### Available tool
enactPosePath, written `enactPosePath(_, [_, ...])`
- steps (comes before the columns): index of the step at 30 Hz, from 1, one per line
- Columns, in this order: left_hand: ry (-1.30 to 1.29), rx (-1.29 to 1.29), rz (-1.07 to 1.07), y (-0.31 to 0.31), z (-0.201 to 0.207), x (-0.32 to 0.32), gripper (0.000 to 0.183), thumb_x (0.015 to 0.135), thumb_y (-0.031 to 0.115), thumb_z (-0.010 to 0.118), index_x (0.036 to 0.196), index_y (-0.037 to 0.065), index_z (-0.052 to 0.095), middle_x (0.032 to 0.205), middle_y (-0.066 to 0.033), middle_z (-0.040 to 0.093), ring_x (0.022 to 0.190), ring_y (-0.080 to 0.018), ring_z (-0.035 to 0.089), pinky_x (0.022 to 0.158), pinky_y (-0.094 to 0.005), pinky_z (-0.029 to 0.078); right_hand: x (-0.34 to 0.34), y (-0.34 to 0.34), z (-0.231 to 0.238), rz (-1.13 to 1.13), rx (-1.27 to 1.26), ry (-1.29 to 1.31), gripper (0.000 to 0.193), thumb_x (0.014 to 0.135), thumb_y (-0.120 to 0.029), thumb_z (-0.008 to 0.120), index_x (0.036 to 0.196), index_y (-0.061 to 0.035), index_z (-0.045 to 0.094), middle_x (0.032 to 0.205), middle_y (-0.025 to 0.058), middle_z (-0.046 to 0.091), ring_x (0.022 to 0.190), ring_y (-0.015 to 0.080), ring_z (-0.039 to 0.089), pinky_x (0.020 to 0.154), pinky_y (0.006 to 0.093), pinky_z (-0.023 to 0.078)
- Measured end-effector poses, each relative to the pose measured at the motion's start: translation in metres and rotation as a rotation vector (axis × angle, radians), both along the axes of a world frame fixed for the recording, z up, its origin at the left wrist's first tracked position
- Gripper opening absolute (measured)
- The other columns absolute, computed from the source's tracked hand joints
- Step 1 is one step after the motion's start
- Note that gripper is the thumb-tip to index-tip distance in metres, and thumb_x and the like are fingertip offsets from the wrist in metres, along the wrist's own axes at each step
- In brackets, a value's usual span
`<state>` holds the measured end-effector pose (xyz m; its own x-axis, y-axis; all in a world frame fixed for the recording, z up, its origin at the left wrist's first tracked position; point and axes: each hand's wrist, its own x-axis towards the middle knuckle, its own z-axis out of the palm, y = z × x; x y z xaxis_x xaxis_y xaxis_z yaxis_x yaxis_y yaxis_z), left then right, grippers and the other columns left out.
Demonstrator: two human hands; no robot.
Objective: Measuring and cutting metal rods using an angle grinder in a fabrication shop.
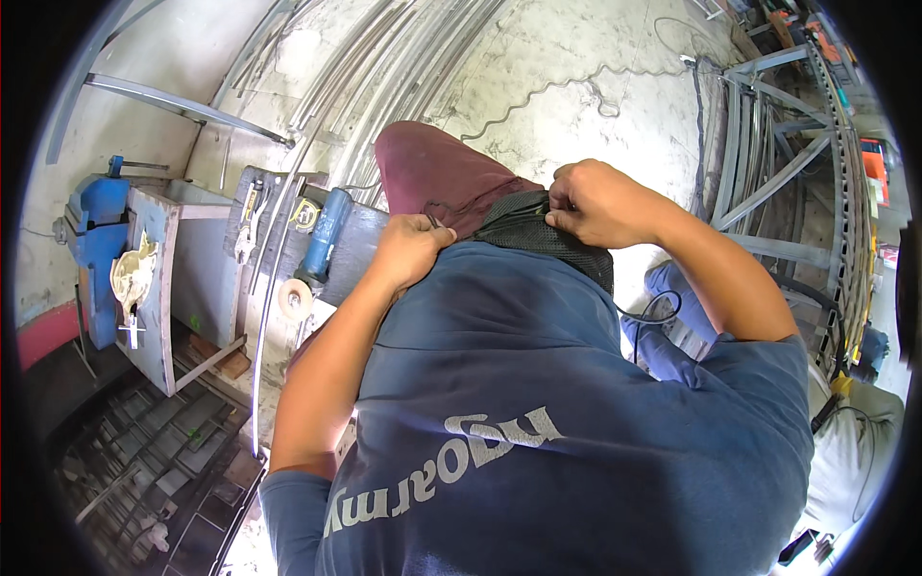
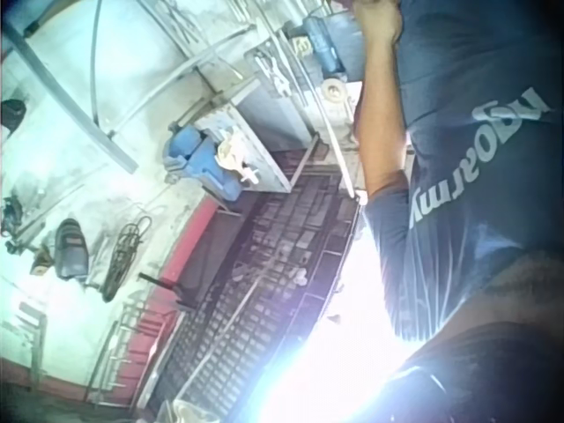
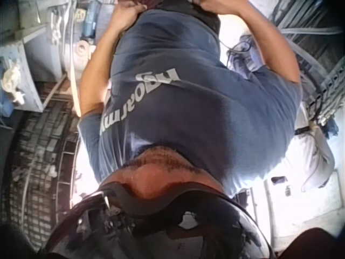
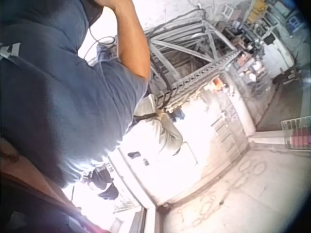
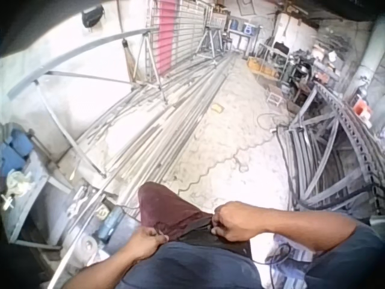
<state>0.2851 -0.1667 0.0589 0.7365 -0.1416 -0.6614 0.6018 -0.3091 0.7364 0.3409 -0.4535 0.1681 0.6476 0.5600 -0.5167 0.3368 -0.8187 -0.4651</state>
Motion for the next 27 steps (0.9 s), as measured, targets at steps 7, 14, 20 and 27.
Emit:
enactPosePath(7, [-0.231,-0.038,-0.318,0.035,0.012,-0.003,0.031,0.098,0.027,0.074,0.108,-0.002,0.074,0.095,-0.0073,0.074,0.088,-0.0137,0.066,0.081,-0.0315,0.052,0.006,-0.003,0.001,-0.008,0.045,0.186,0.02,0.095,-0.019,0.076,0.093,0.0001,0.074,0.089,0.0148,0.068,0.081,0.0292,0.066,0.074,0.0393,0.052])
enactPosePath(14, [-0.107,-0.002,-0.37,0.04,0.004,-0.008,0.025,0.099,0.02,0.072,0.114,0.0,0.073,0.094,-0.0056,0.071,0.085,-0.0147,0.062,0.08,-0.0325,0.052,0.027,-0.033,0.004,-0.174,0.009,0.227,0.019,0.096,-0.018,0.075,0.097,0.0006,0.078,0.077,0.0112,0.073,0.072,0.0161,0.066,0.069,0.034,0.053])
enactPosePath(20, [-0.639,-0.055,-0.269,-0.029,0.042,0.016,0.025,0.088,0.013,0.08,0.111,0.004,0.074,0.097,-0.009,0.067,0.088,-0.0261,0.062,0.081,-0.035,0.052,0.003,-0.065,-0.007,-0.263,-0.053,0.331,0.021,0.091,-0.019,0.08,0.092,0.0,0.072,0.074,0.0066,0.066,0.071,0.0164,0.06,0.07,0.034,0.052])
enactPosePath(27, [-0.96,0.104,-0.886,-0.058,0.075,0.035,0.015,0.083,0.004,0.077,0.096,0.009,0.075,0.094,-0.005,0.067,0.1,-0.0273,0.062,0.086,-0.0399,0.044,-0.023,-0.073,-0.037,-0.403,0.127,0.219,0.024,0.092,-0.017,0.079,0.096,0.0003,0.063,0.08,0.0099,0.064,0.075,0.0196,0.058,0.072,0.0365,0.051])
